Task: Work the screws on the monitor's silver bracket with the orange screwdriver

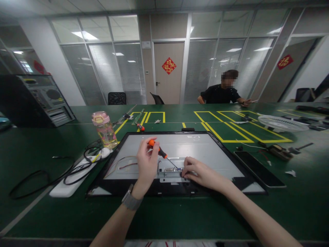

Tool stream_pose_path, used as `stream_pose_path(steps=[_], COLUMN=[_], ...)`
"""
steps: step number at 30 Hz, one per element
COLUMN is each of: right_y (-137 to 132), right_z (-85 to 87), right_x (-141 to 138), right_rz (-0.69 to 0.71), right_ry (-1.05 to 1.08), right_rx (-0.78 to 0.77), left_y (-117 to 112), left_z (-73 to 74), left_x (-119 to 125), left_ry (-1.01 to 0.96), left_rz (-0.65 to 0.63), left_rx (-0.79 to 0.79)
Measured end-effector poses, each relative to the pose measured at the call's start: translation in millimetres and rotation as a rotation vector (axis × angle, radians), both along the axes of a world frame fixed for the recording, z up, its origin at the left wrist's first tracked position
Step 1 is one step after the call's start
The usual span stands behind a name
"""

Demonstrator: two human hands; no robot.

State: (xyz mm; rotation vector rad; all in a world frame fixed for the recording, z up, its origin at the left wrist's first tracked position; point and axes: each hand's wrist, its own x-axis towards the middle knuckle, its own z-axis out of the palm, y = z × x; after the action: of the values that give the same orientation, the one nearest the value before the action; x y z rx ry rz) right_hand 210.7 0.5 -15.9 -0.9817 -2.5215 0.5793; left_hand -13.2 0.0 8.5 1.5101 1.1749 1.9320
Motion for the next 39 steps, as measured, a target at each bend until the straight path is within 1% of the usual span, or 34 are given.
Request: stream_pose_path(steps=[3,9,14,18,24,27,31,34,37,39], right_y=[-0.8,-1.0,-1.4,-3.4,-0.1,1.6,-0.4,-2.1,-2.0,-1.7], right_z=[-0.5,-0.7,-1.3,1.3,-0.5,-2.2,0.1,1.2,-1.5,-4.8], right_x=[-0.7,-0.1,-1.0,-1.9,0.1,0.8,-0.5,-1.2,-1.5,-2.4], right_rz=[0.007,0.009,-0.003,-0.003,-0.005,-0.021,-0.026,-0.003,0.048,0.054], right_ry=[0.011,-0.06,-0.08,-0.055,0.136,0.18,0.156,0.118,0.097,0.07], right_rx=[0.0,0.111,0.17,0.13,0.043,0.025,0.046,0.075,0.118,0.156], left_y=[0.0,-0.6,-1.0,-1.2,-1.8,-1.6,-0.8,-0.2,-0.1,-0.1], left_z=[0.4,0.7,0.6,1.3,2.0,1.9,1.1,0.3,-0.1,-0.2], left_x=[0.4,0.9,1.2,1.4,0.9,0.4,0.0,-0.1,-0.1,-0.1], left_ry=[0.011,0.024,0.036,0.031,0.028,0.033,0.034,0.038,0.039,0.039], left_rz=[0.018,0.027,0.027,0.023,0.03,0.028,0.021,0.027,0.025,0.022], left_rx=[0.008,0.0,0.0,0.0,0.004,0.01,0.019,0.017,0.019,0.022])
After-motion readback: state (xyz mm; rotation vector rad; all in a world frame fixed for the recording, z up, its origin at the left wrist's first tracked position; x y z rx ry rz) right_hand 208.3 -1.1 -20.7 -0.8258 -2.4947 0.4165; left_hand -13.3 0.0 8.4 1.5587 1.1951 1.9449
